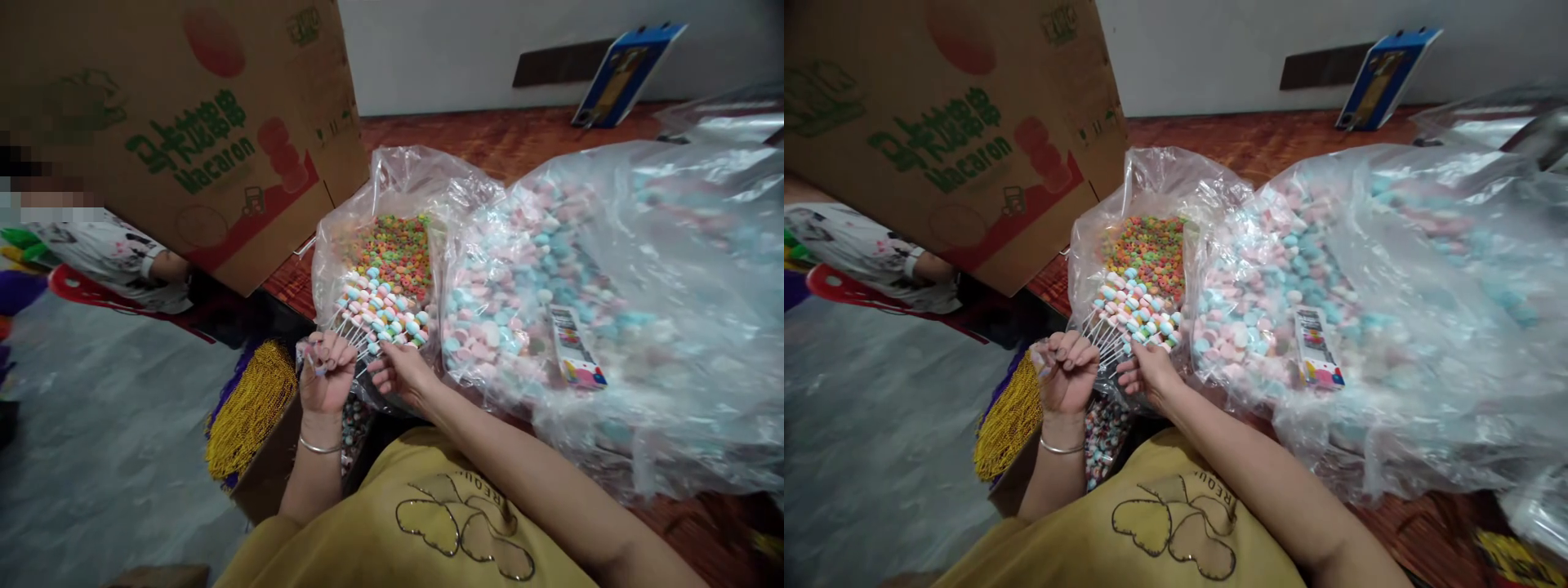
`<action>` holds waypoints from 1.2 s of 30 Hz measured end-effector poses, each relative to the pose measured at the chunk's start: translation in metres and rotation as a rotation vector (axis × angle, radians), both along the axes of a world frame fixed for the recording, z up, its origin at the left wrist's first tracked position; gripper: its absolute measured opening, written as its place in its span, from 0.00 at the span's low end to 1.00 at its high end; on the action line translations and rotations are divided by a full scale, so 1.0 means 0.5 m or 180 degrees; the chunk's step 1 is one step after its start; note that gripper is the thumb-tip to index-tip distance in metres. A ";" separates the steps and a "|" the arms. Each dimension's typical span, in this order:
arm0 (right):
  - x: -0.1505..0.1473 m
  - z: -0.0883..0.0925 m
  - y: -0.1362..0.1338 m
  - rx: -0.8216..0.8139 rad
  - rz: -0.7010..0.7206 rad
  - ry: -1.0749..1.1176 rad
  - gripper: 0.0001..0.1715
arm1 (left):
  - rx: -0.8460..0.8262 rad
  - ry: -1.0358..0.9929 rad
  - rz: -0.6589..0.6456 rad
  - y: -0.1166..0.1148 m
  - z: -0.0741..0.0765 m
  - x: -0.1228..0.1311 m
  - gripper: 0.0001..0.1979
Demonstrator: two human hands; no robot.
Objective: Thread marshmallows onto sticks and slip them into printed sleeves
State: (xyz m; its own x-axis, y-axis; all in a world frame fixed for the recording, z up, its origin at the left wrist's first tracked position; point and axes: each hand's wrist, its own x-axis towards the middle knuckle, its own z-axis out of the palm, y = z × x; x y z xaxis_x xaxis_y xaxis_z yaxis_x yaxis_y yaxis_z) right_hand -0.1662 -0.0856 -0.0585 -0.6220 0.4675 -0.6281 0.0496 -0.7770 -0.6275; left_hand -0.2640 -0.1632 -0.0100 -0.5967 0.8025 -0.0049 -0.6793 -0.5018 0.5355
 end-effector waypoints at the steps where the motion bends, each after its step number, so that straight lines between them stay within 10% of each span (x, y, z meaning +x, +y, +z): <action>1: -0.009 -0.002 0.003 0.0019 -0.0026 -0.0037 0.10 | 0.0005 -0.0060 -0.0078 0.003 -0.005 0.002 0.24; 9: 0.110 0.028 -0.030 0.0742 0.0265 -0.0013 0.11 | -0.0105 -0.0413 -0.0398 0.059 -0.041 0.013 0.25; 13: 0.261 0.040 -0.033 0.3010 0.0571 -0.0342 0.19 | -0.0311 -0.0560 -0.0480 0.096 -0.056 0.035 0.27; 18: 0.408 0.045 -0.041 0.4216 0.0206 -0.0974 0.18 | -0.0739 -0.0653 -0.0687 0.141 -0.075 0.083 0.26; 36: 0.504 0.055 -0.055 0.5173 -0.0001 -0.1437 0.16 | -0.1183 -0.0412 -0.1030 0.182 -0.088 0.165 0.26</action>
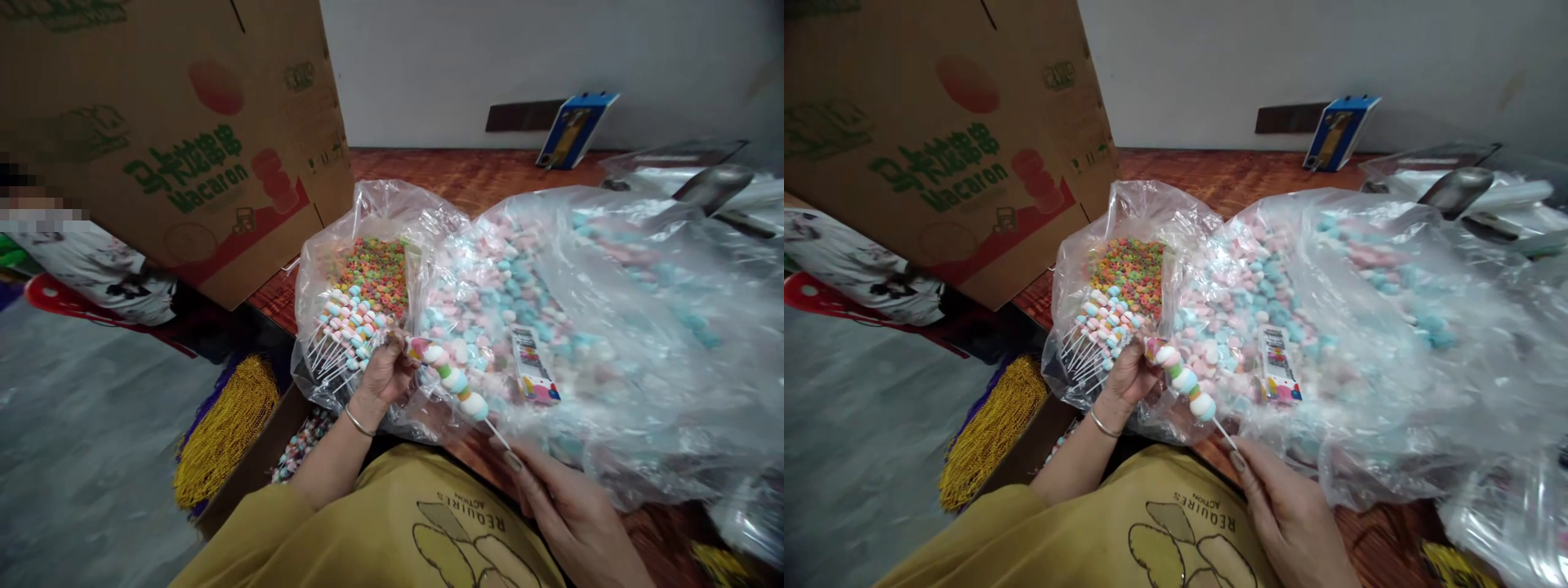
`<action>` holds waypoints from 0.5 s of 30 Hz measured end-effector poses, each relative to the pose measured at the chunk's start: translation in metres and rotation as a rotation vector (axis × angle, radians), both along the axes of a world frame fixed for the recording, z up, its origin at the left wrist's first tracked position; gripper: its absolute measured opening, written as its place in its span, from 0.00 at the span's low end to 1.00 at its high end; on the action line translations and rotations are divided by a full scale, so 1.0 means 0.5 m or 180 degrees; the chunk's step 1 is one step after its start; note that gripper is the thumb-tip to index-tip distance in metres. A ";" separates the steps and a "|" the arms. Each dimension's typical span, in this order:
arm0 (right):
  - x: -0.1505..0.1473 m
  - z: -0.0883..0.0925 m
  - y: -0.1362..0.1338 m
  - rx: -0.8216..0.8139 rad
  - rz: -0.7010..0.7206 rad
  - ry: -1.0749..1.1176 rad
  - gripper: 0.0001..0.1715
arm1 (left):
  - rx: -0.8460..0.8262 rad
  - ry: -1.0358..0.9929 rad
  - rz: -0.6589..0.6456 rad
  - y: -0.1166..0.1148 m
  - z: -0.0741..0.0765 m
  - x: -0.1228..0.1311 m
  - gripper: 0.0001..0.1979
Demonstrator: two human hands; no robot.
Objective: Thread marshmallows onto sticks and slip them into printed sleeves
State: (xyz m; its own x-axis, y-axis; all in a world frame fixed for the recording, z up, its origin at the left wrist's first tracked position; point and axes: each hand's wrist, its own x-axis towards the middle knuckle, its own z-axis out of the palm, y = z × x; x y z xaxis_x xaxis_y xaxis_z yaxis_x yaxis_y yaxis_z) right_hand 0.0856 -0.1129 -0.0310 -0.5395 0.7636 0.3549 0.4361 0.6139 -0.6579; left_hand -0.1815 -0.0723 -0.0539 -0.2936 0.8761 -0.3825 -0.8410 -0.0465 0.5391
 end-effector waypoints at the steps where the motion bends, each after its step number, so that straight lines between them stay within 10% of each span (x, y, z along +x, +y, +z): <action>1: 0.004 0.000 0.000 0.0110 -0.0005 -0.0037 0.16 | 0.0006 0.0033 0.0001 0.000 0.003 0.000 0.26; 15: 0.053 0.027 -0.006 0.0763 -0.0214 -0.0544 0.16 | 0.0317 0.1221 -0.0165 -0.004 0.010 -0.006 0.23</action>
